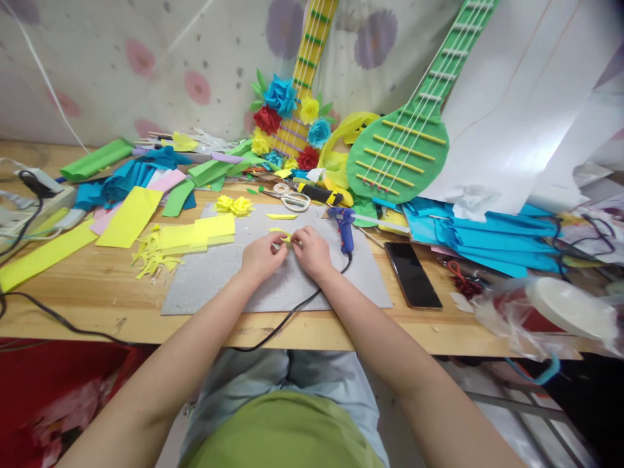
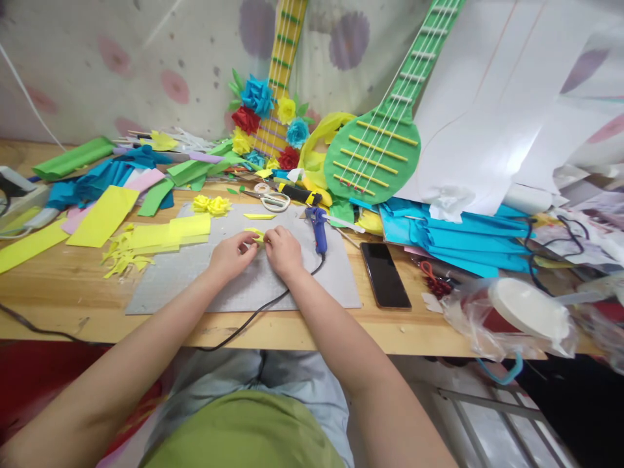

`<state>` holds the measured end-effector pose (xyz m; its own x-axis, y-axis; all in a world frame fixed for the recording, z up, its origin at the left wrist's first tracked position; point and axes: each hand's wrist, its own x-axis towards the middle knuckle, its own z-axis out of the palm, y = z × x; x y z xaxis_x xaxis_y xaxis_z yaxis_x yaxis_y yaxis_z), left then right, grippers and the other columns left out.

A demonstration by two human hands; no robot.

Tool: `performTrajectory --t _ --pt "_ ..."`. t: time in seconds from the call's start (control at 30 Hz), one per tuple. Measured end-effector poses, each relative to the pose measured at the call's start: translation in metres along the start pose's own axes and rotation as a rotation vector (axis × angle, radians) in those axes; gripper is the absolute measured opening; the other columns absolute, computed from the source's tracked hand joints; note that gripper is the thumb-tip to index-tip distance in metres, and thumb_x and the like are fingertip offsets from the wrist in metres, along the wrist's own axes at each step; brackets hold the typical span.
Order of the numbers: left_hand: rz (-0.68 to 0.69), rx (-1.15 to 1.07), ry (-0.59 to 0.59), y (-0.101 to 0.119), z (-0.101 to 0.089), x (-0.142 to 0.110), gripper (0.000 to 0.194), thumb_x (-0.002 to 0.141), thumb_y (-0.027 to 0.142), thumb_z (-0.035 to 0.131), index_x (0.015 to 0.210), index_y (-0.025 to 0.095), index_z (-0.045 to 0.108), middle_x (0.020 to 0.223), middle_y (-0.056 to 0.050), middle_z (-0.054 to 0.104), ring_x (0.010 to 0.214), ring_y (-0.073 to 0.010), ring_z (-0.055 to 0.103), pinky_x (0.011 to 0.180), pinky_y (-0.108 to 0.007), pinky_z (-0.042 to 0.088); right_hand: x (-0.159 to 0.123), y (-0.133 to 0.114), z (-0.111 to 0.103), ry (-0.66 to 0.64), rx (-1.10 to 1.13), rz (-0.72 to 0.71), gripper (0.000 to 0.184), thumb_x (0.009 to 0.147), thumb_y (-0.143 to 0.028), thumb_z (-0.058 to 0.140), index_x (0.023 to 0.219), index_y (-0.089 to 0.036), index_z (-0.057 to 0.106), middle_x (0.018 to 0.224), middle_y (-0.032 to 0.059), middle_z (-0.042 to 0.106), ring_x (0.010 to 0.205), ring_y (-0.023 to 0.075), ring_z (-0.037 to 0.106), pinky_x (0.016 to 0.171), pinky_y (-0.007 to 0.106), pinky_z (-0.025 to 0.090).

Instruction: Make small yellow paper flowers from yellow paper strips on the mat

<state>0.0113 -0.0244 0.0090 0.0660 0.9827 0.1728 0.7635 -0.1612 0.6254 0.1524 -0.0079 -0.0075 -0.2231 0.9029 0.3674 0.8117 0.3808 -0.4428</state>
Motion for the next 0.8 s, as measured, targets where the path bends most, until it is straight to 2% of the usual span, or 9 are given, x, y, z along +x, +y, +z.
performTrajectory --t 0.13,0.23,0.43,0.67,0.8 --pt "0.071 0.182 0.108 -0.010 -0.005 0.002 0.036 0.068 0.015 0.052 0.104 0.023 0.054 0.103 -0.004 0.059 0.087 -0.0177 0.057 0.071 -0.027 0.043 0.000 0.007 0.000 0.011 0.110 0.032 0.016 0.077 -0.015 0.046 0.080 -0.021 0.061 0.090 0.0029 0.055 0.083 0.0141 0.051 0.072 0.025 0.040" --pt "0.128 0.214 0.099 -0.017 -0.006 0.006 0.032 0.070 0.011 0.049 0.100 0.023 0.053 0.103 -0.004 0.059 0.093 -0.0187 0.055 0.077 -0.029 0.042 0.001 0.012 0.000 -0.018 0.195 0.034 0.016 0.074 -0.012 0.047 0.076 -0.020 0.061 0.091 0.0017 0.056 0.077 0.0119 0.051 0.071 0.024 0.041" --pt "0.089 0.258 0.042 -0.021 -0.003 0.007 0.019 0.077 0.018 0.048 0.093 0.024 0.057 0.085 -0.003 0.062 0.079 -0.0176 0.057 0.068 -0.028 0.041 0.004 0.017 0.001 -0.063 0.239 0.009 0.014 0.071 -0.009 0.048 0.072 -0.018 0.059 0.083 0.0013 0.058 0.073 0.0117 0.051 0.071 0.023 0.041" --pt "0.089 0.287 0.039 -0.018 -0.001 0.007 0.025 0.076 0.021 0.051 0.099 0.025 0.057 0.087 -0.001 0.067 0.084 -0.0184 0.058 0.068 -0.028 0.040 0.001 0.010 0.001 -0.069 0.255 0.003 0.022 0.070 -0.011 0.051 0.090 -0.021 0.054 0.084 -0.0017 0.063 0.071 0.0118 0.052 0.069 0.024 0.041" --pt "0.038 0.215 0.023 -0.016 -0.002 0.006 0.027 0.076 0.026 0.053 0.103 0.026 0.056 0.088 0.001 0.069 0.080 -0.0173 0.060 0.067 -0.027 0.039 0.002 0.010 0.000 -0.085 0.299 0.107 0.023 0.071 -0.012 0.053 0.092 -0.021 0.051 0.081 -0.0027 0.065 0.067 0.0101 0.054 0.067 0.024 0.041"
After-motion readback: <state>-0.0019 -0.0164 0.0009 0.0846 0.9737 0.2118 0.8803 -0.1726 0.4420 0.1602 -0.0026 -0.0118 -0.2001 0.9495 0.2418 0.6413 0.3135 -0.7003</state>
